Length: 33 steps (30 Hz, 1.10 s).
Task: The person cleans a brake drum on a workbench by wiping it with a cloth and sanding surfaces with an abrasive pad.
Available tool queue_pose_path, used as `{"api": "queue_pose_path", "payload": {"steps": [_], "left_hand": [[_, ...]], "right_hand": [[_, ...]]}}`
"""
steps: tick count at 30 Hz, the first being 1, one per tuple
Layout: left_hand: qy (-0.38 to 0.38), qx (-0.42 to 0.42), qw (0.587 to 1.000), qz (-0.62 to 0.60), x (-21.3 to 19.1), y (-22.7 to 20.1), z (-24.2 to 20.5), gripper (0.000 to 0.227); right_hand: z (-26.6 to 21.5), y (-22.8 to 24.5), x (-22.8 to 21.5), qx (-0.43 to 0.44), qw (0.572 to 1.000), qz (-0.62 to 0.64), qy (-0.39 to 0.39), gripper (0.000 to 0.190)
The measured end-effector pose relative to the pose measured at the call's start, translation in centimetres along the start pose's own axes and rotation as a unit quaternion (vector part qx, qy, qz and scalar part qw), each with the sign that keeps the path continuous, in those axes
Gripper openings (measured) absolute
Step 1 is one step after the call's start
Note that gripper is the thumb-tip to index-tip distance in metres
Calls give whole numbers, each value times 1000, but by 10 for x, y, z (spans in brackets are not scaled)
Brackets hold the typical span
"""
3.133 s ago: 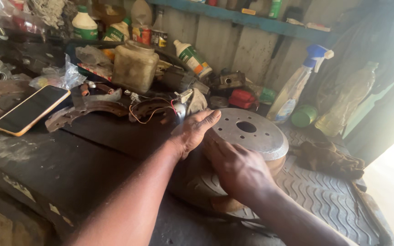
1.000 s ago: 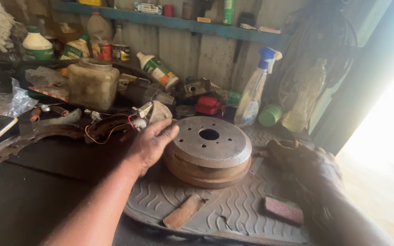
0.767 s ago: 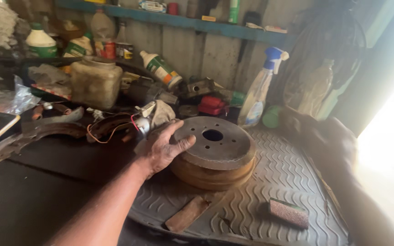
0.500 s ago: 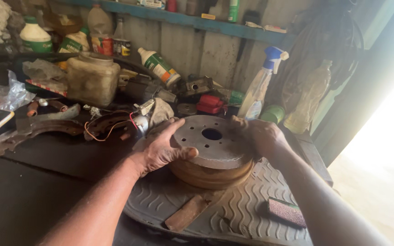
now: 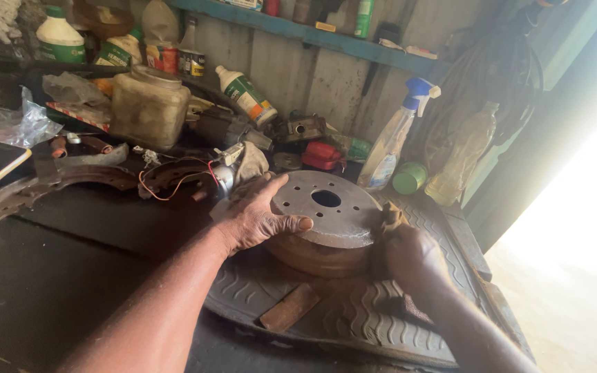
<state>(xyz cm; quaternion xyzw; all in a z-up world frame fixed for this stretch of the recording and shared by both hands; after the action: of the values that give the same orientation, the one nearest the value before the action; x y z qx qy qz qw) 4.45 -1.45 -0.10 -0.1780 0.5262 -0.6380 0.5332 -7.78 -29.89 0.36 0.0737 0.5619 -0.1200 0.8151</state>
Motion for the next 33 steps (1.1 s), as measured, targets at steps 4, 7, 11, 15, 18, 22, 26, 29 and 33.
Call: {"api": "queue_pose_path", "payload": {"steps": [4,7,11,15,18,22,26,29,33], "left_hand": [[-9,-11,999,34,1,3,1,136],[-9,-19,1000,12,2,6,1,137],[-9,-26,1000,-11,5,8,1,138],[-15,-16,1000,-21,5,4,-1,139],[-15,-17,1000,20,5,1,-2,139],[-10,-13,999,45,2,9,2,139],[2,10,999,31,2,31,16,132],[46,159,978,124,-21,34,18,122],[15,-236,833,-500,-40,36,-1,115]], "right_hand": [[-36,28,-26,77,994,54,59,23],[-56,57,-30,-169,954,-245,-16,27],[-82,74,-44,-26,998,31,-53,30],[-97,100,-66,-68,991,65,-96,49],[-104,117,-81,-108,986,85,-94,55],[-100,147,-82,-100,993,66,14,42],[-101,188,-88,-220,959,154,-92,24],[-87,205,-91,-242,962,125,-34,23],[-75,211,-94,-397,895,15,-204,24]]}}
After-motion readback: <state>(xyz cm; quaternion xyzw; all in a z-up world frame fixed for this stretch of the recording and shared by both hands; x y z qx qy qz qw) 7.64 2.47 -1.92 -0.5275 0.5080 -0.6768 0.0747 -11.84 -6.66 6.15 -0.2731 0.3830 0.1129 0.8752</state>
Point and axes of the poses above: each hand's wrist, its own z-axis towards the middle knuckle, its own x-axis out of the palm, y = z × x, the point moved 3 cm from there along z, towards the middle knuckle, and after that the axes turned 15 degrees about -z, right-handed, at the moved point
